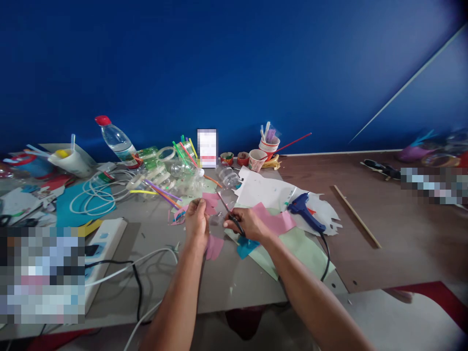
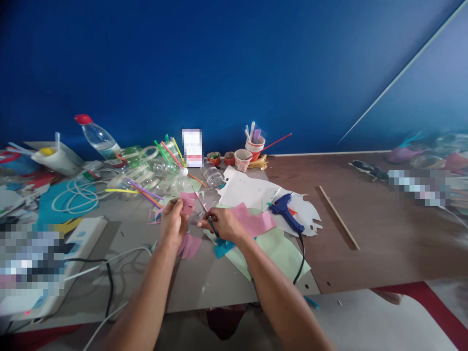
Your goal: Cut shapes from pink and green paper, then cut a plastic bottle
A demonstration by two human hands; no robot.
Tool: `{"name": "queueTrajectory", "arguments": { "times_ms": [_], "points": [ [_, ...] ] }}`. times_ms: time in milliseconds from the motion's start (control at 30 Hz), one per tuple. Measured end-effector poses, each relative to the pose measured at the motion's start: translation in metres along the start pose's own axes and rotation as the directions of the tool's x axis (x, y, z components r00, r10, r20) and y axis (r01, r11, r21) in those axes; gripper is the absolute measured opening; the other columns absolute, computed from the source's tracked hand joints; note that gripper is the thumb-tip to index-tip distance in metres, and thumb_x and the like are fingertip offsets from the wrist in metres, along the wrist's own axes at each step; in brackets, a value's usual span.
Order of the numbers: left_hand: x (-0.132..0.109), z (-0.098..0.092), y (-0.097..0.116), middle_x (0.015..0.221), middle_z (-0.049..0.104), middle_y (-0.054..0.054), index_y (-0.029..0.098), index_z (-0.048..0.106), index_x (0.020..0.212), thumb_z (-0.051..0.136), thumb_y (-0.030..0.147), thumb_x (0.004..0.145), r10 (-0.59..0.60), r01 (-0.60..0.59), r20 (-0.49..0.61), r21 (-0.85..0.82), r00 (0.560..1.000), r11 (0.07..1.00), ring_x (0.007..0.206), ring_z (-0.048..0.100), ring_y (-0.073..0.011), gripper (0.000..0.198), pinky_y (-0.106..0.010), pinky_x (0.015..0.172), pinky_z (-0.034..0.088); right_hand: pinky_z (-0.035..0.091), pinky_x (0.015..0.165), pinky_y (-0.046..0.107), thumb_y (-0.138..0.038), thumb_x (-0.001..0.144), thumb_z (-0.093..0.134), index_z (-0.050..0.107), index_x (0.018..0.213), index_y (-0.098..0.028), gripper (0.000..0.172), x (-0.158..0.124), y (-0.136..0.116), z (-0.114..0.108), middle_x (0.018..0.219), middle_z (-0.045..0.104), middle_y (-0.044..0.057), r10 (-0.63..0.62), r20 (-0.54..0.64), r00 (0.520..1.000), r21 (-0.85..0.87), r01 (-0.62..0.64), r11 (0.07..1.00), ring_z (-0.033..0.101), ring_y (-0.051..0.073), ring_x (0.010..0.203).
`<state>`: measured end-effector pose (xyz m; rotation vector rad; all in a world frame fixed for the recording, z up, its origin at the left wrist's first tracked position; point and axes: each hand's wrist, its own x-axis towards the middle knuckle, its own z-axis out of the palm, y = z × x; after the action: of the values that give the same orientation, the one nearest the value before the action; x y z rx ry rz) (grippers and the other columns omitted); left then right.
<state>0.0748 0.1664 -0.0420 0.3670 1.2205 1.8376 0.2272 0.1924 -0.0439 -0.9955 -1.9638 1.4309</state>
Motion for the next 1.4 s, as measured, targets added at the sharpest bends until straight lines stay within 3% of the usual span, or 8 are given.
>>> {"name": "queueTrajectory", "arguments": {
  "times_ms": [700,1133,1400],
  "points": [
    [0.0009,0.0019,-0.0055,0.054,0.058,0.006,0.019,0.051,0.070,0.074,0.035,0.062,0.015,-0.014,0.030,-0.015,0.999,1.000,0.045,0.052,-0.0073,0.029,-0.021,0.053,0.042,0.032,0.047,0.021,-0.060,0.071,0.068,0.062,0.076,-0.014,0.046,-0.0003,-0.0053,0.0009,0.055,0.051,-0.002,0.015,-0.011,1.000,-0.049,-0.016,0.999,0.043,0.010,0.052],
    [-0.0003,0.0034,-0.0022,0.046,0.051,0.008,0.019,0.051,0.067,0.072,0.033,0.061,0.026,-0.026,-0.013,-0.024,1.000,0.999,0.041,0.048,-0.0074,0.026,-0.021,0.049,0.041,0.030,0.045,0.021,-0.058,0.070,0.068,0.062,0.073,-0.014,0.045,-0.0008,-0.0084,0.0026,0.052,0.048,-0.002,0.016,-0.037,0.999,-0.075,-0.018,0.997,0.039,0.010,0.050],
    [0.0000,0.0015,-0.0006,0.056,0.055,0.007,0.020,0.050,0.073,0.072,0.034,0.060,0.020,-0.021,-0.077,-0.016,0.997,1.000,0.048,0.053,-0.0086,0.029,-0.021,0.050,0.040,0.030,0.046,0.022,-0.056,0.071,0.068,0.061,0.070,-0.014,0.042,-0.0017,-0.0082,0.0037,0.052,0.048,-0.003,0.020,-0.044,0.999,-0.083,-0.023,0.996,0.038,0.009,0.050]
  ]
}}
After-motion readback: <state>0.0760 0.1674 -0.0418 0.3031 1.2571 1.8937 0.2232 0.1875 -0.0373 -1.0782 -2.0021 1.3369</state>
